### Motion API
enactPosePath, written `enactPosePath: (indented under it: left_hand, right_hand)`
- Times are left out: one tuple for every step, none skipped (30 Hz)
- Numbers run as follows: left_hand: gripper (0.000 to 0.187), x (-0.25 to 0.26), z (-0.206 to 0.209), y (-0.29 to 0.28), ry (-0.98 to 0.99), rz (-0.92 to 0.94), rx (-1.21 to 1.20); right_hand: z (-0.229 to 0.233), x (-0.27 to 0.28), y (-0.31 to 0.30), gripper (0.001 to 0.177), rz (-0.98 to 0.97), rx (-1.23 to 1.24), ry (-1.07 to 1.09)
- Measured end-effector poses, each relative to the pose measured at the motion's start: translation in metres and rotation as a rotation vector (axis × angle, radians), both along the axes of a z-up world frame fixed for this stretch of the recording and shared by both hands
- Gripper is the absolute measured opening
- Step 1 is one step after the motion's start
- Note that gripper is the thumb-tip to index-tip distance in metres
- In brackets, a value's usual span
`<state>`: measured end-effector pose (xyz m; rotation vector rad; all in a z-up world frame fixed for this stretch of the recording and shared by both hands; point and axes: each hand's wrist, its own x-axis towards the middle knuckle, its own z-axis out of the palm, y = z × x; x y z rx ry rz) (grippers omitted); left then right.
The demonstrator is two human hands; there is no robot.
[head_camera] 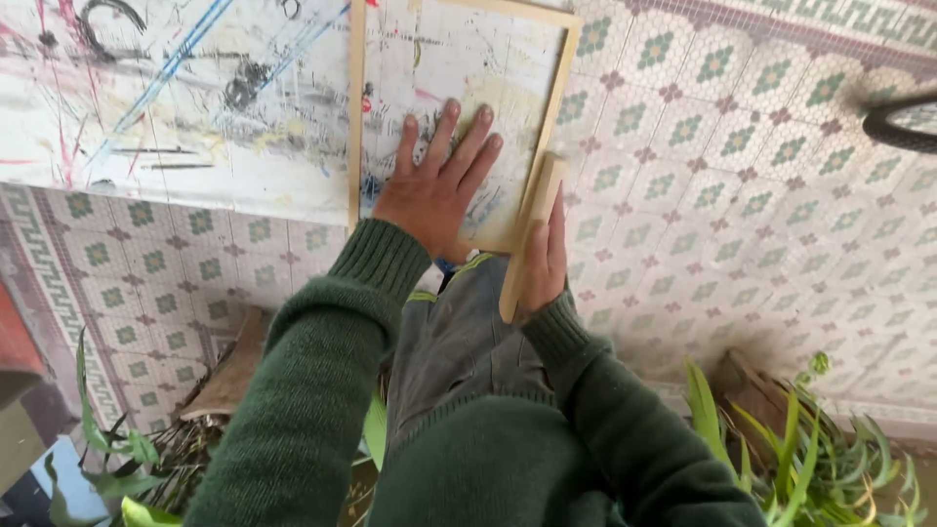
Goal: Sanding the edges of a wooden frame on a workshop workbench.
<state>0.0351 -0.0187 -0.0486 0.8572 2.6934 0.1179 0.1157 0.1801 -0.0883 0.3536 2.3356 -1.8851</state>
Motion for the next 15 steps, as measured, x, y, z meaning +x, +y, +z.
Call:
enactPosePath:
  left_hand:
    - [0.130, -0.005, 0.010, 0.001, 0.008, 0.000, -0.004]
    - [0.133, -0.009, 0.020, 0.003, -0.142, 0.028, 0.018]
    - [0.136, -0.012, 0.030, 0.007, -0.298, 0.054, 0.042]
    - [0.136, -0.018, 0.032, 0.006, -0.296, 0.051, 0.041]
    - [0.134, -0.020, 0.034, 0.007, -0.322, 0.052, 0.028]
    - [0.132, -0.022, 0.036, 0.008, -0.348, 0.053, 0.016]
    - [0.132, -0.022, 0.037, 0.007, -0.354, 0.057, 0.014]
    - [0.133, -0.023, 0.038, 0.007, -0.375, 0.067, 0.023]
    - [0.134, -0.025, 0.039, 0.007, -0.395, 0.068, 0.036]
    - [0.134, -0.015, 0.031, 0.007, -0.400, 0.063, 0.037]
    - [0.132, -0.011, 0.019, 0.004, -0.247, 0.026, 0.006]
    - [0.130, -0.007, 0.008, 0.002, -0.093, -0.009, -0.025]
    - [0.130, -0.005, 0.011, 0.001, -0.099, -0.010, -0.024]
    - [0.131, -0.003, 0.014, 0.001, -0.109, -0.004, -0.025]
    - [0.131, -0.008, 0.013, 0.000, -0.097, 0.002, -0.032]
  right_hand:
    - [0.002, -0.018, -0.001, 0.066, 0.000, -0.004, 0.008]
    - [0.004, -0.036, -0.001, 0.065, -0.003, 0.007, 0.033]
    - [0.008, -0.051, 0.001, 0.064, -0.009, 0.022, 0.052]
    - [-0.033, -0.084, 0.021, 0.064, -0.012, 0.021, 0.054]
    - [-0.068, -0.119, 0.039, 0.058, 0.068, 0.197, 0.391]
    - [-0.101, -0.160, 0.050, 0.052, 0.168, 0.368, 0.724]
    - [-0.100, -0.155, 0.051, 0.052, 0.172, 0.364, 0.719]
    - [-0.098, -0.151, 0.051, 0.049, 0.195, 0.513, 0.791]
    - [-0.094, -0.146, 0.053, 0.046, 0.212, 0.670, 0.862]
    - [-0.060, -0.105, 0.033, 0.046, 0.211, 0.673, 0.855]
    - [-0.026, -0.072, 0.011, 0.055, 0.131, 0.328, 0.526]
    - [0.015, -0.033, -0.001, 0.064, 0.065, -0.012, 0.194]
    - [0.015, -0.021, -0.002, 0.064, 0.064, -0.012, 0.187]
    - [0.014, -0.009, -0.001, 0.066, 0.023, -0.021, 0.085]
    - [0.008, -0.005, -0.002, 0.067, -0.019, -0.035, 0.004]
